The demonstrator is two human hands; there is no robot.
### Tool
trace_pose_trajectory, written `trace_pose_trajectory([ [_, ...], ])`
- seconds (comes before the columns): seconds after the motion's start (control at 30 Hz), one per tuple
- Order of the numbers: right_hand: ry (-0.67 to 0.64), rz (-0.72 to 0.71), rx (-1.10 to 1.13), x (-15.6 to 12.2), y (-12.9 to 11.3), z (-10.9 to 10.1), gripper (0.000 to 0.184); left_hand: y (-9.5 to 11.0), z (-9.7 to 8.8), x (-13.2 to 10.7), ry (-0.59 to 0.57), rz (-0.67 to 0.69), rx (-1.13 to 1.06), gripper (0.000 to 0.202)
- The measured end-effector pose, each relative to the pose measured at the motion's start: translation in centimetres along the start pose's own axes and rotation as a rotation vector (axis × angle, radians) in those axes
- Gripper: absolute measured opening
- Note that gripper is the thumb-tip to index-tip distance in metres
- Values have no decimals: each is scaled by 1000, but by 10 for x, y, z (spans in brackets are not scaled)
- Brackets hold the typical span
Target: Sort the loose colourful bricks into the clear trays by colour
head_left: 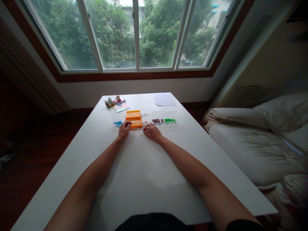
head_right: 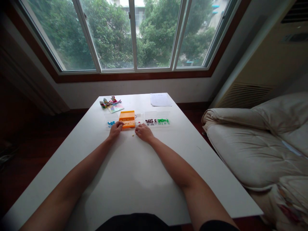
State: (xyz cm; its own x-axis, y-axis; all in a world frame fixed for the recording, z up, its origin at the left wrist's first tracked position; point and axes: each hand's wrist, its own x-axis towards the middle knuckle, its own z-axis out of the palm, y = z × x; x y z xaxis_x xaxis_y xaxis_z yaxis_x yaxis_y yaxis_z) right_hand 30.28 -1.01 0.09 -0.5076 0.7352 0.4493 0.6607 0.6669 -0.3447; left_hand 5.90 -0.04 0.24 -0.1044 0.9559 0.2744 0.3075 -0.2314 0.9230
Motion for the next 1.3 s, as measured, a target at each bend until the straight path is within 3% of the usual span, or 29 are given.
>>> trace_pose_trajectory([
  [0.2,-25,17,-10,1,0,-1,9,-6,3,1,48,-19,-138,25],
  [0.5,-14,6,-6,1,2,1,9,-14,5,4,33,-16,-156,40],
  [0.7,1,14,1,1,0,1,8,1,5,-6,-86,142,179,23],
  [0.97,117,146,-2,3,2,-2,12,29,14,-28,-420,360,563,19],
  [1.13,173,214,22,5,5,-3,14,38,17,-35,-485,446,651,17],
  [1.3,168,179,39,4,6,-2,13,41,17,-36,-485,425,687,15],
])
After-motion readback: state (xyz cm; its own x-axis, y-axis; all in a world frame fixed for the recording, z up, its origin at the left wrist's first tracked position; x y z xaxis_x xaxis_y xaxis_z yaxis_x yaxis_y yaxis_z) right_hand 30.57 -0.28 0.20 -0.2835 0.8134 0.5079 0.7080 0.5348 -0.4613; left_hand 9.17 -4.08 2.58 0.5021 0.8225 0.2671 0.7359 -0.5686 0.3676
